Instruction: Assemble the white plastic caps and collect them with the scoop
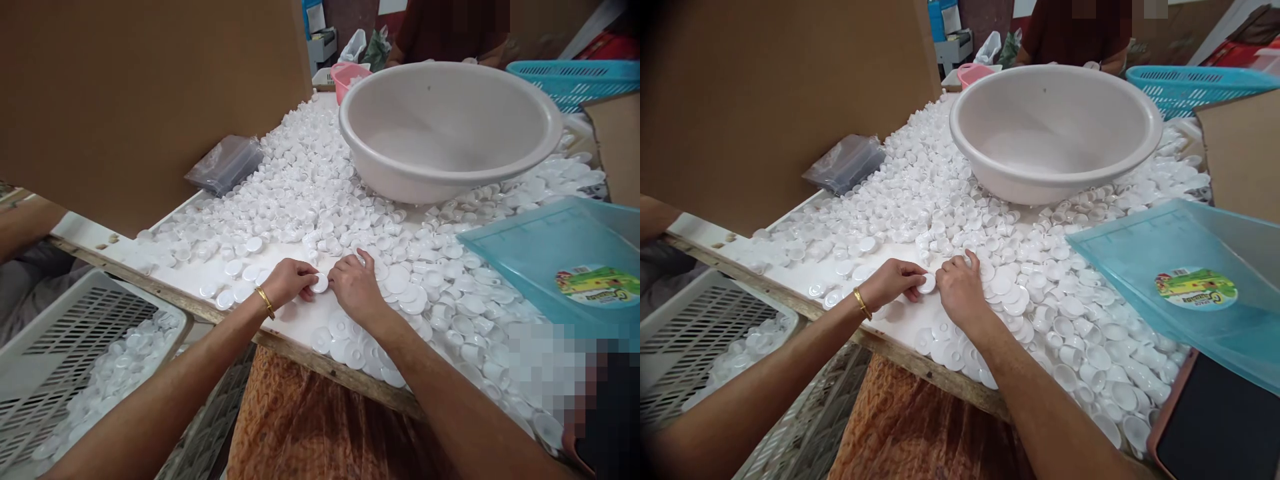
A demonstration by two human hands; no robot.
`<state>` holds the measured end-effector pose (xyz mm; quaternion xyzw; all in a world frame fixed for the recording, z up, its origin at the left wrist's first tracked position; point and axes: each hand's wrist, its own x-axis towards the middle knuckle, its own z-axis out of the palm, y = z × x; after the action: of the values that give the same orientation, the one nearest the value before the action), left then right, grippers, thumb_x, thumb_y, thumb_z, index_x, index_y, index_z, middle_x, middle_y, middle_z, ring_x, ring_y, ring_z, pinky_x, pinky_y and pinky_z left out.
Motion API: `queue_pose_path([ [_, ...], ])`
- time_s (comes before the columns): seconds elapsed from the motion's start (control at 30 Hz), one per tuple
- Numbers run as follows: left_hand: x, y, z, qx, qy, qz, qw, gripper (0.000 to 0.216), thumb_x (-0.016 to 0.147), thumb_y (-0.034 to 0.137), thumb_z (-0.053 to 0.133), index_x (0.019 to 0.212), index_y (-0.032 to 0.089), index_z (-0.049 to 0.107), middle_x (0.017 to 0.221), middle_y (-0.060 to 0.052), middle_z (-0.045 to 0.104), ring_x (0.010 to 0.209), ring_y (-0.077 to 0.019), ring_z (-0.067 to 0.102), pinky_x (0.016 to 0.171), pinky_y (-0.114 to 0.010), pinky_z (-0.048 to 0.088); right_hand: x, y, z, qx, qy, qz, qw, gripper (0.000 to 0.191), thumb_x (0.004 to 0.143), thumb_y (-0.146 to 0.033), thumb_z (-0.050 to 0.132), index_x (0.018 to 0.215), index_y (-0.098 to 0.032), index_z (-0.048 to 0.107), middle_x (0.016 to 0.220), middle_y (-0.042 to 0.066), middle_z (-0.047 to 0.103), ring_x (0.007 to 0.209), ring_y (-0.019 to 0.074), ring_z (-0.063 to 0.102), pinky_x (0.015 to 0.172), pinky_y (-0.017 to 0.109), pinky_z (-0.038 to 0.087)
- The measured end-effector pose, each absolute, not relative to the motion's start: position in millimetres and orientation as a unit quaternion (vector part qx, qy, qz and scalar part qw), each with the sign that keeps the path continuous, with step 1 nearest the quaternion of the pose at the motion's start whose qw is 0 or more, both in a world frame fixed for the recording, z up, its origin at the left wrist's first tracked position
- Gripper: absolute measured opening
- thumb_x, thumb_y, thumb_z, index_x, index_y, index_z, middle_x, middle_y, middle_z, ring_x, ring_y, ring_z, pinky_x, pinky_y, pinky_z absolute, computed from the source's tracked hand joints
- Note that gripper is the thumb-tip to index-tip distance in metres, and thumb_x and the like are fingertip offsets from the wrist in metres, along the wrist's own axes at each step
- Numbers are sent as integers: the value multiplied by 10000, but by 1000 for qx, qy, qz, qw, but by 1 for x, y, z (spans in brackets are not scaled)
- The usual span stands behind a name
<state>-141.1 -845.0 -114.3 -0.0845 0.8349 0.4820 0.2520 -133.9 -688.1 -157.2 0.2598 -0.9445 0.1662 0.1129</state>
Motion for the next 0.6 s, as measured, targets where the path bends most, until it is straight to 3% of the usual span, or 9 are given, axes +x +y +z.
queue_pose_path([
  [0.37, -141, -837, -119, -81, 861, 451, 220, 73, 764, 99, 501, 715, 140, 537, 425, 55, 502, 357, -95, 516, 380, -179, 408, -133, -688, -154, 251, -949, 172, 81, 182, 812, -138, 481, 691, -186, 608, 757, 17, 612, 888, 176, 495, 1014, 439, 129],
  [0.47, -136, -832, -121, -86, 858, 465, 202, 87, 770, 95, 477, 708, 153, 495, 447, 72, 470, 349, -84, 490, 371, -181, 401, -128, -683, -147, 231, -946, 206, 92, 124, 793, -152, 505, 856, -175, 610, 881, 44, 623, 928, 184, 509, 1016, 436, 152],
  [0.53, -135, -831, -121, -88, 858, 462, 206, 81, 781, 111, 466, 718, 159, 484, 468, 70, 464, 366, -90, 496, 382, -194, 408, -123, -680, -141, 251, -935, 228, 108, 210, 792, -178, 520, 993, -170, 580, 984, 60, 614, 967, 188, 507, 1022, 431, 167],
  [0.6, -134, -832, -120, -83, 876, 427, 210, 43, 792, 140, 467, 764, 165, 488, 491, 65, 470, 384, -99, 501, 400, -208, 409, -118, -679, -137, 294, -923, 220, 119, 204, 818, -183, 495, 1002, -183, 583, 984, 53, 622, 986, 186, 503, 1036, 435, 156],
])
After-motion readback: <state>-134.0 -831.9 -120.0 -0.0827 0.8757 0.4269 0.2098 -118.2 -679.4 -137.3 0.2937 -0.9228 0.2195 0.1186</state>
